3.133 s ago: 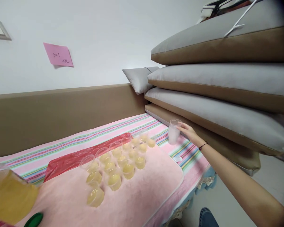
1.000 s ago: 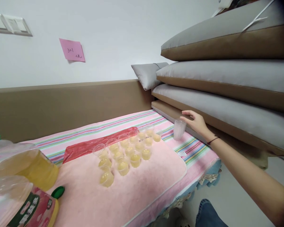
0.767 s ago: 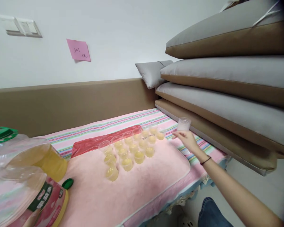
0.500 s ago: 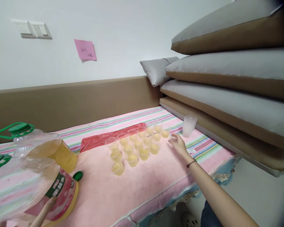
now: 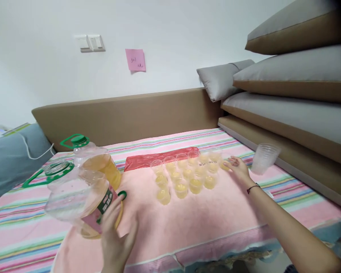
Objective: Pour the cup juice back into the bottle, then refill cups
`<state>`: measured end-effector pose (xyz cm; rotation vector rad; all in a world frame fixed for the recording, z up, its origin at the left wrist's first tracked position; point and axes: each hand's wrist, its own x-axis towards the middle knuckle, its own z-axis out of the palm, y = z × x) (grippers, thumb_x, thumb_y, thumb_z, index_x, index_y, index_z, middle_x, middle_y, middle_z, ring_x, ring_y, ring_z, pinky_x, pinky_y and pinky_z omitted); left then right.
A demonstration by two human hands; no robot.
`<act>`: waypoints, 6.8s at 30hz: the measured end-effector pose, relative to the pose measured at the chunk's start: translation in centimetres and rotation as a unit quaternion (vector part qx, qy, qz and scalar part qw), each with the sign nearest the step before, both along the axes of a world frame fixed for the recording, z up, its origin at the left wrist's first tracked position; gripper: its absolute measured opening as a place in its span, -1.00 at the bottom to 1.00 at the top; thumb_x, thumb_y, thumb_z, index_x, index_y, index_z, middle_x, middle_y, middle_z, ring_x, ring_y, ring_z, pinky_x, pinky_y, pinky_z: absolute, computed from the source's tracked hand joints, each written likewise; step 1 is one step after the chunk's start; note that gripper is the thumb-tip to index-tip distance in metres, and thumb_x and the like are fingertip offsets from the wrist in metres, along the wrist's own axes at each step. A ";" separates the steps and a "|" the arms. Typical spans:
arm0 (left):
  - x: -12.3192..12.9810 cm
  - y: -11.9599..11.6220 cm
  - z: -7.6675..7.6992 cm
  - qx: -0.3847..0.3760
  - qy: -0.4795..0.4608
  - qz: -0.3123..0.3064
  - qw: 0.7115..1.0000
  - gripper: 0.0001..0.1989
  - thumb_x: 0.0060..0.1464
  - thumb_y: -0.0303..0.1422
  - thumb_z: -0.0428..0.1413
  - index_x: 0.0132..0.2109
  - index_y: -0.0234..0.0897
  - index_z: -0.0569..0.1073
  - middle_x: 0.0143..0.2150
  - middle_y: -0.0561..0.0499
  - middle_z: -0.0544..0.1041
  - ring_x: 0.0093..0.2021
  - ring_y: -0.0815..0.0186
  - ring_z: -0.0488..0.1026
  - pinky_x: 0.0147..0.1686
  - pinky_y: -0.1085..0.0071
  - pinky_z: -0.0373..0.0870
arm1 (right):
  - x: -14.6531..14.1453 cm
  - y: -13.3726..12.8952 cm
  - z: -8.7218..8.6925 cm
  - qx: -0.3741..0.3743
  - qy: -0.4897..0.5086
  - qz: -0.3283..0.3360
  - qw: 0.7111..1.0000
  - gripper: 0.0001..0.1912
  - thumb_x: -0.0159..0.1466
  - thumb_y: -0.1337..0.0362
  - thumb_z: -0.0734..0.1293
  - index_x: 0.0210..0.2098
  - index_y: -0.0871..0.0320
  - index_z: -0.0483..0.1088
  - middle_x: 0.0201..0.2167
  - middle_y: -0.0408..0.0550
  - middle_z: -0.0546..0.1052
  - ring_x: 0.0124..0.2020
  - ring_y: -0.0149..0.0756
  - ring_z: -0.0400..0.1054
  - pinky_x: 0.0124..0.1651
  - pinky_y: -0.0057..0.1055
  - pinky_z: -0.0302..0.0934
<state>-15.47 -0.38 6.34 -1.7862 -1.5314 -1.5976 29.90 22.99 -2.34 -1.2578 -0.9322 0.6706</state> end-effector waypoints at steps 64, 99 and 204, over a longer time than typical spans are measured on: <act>9.9 9.4 0.1 -0.179 -0.146 -0.177 0.957 -0.43 -0.17 -0.44 0.30 0.06 -0.24 0.42 -0.03 -0.07 0.55 -0.10 0.20 0.51 -0.02 0.20 0.45 | -16.1 -13.2 8.0 0.117 -0.255 0.075 0.957 -0.46 0.02 0.08 0.51 -0.03 0.10 0.44 -0.05 0.08 0.56 -0.03 0.02 0.41 0.06 0.00 0.27; 9.5 9.9 -0.8 -0.163 -0.005 -0.175 0.971 -0.43 -0.12 -0.47 0.28 0.10 -0.21 0.40 0.05 -0.11 0.53 0.07 0.07 0.46 0.08 0.10 0.39 | -15.5 -12.9 7.6 0.153 -0.437 0.061 0.884 -0.54 0.16 0.20 0.41 0.06 0.06 0.42 -0.05 0.06 0.53 0.05 0.09 0.32 0.13 0.07 0.20; 9.7 9.1 0.5 -0.181 -0.049 -0.159 0.969 -0.48 0.04 -0.29 0.24 0.14 -0.19 0.30 0.10 -0.12 0.47 0.03 0.13 0.47 0.05 0.11 0.42 | -11.6 -12.2 8.6 0.150 -0.524 -0.016 0.838 -0.52 0.22 0.33 0.29 0.14 0.00 0.34 0.12 0.00 0.50 0.16 0.04 0.31 0.28 0.20 -0.11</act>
